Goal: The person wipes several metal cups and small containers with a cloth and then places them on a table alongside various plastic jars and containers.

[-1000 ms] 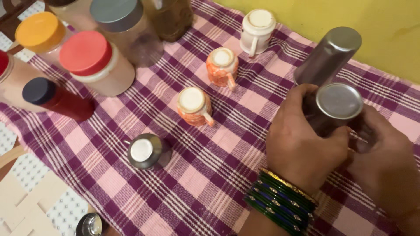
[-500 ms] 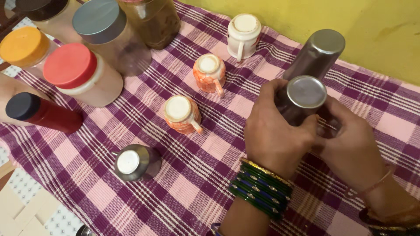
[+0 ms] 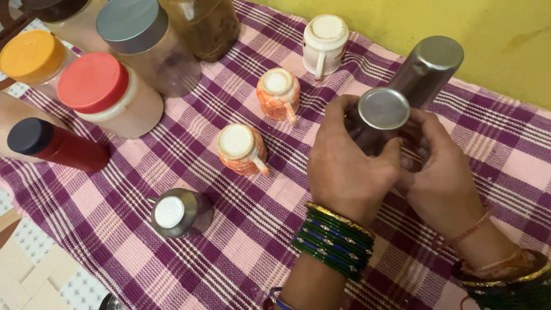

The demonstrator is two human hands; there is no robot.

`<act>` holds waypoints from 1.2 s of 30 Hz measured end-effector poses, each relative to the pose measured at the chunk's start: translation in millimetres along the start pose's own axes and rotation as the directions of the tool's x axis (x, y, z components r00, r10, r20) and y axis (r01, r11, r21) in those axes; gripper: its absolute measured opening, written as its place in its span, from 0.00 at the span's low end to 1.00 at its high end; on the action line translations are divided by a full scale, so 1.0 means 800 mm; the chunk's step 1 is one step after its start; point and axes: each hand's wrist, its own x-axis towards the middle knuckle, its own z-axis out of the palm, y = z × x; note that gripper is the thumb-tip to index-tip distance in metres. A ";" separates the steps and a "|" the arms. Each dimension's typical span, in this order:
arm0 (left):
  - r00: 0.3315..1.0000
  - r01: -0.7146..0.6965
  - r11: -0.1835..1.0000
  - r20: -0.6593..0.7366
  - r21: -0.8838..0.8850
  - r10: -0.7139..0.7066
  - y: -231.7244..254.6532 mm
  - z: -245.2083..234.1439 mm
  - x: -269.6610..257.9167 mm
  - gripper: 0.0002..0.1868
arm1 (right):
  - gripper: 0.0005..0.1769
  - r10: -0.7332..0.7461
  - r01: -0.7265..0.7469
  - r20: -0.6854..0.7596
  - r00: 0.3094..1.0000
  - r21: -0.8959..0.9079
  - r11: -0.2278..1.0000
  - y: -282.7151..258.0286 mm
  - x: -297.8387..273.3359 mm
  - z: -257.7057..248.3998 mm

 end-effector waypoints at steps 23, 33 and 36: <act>0.995 -0.037 0.999 -0.094 0.000 0.037 -0.016 0.002 -0.037 0.52 | 0.44 -0.017 0.019 0.018 1.000 -0.106 0.994 -0.022 -0.039 -0.013; 0.979 -0.048 0.996 -0.203 -0.075 0.032 0.013 -0.018 -0.081 0.44 | 0.36 -0.096 0.065 -0.063 0.993 -0.375 0.925 -0.073 -0.090 -0.012; 0.979 -0.057 0.994 -0.202 -0.092 0.037 0.021 -0.037 -0.094 0.39 | 0.35 -0.097 0.064 -0.053 0.994 -0.446 0.893 -0.091 -0.097 -0.004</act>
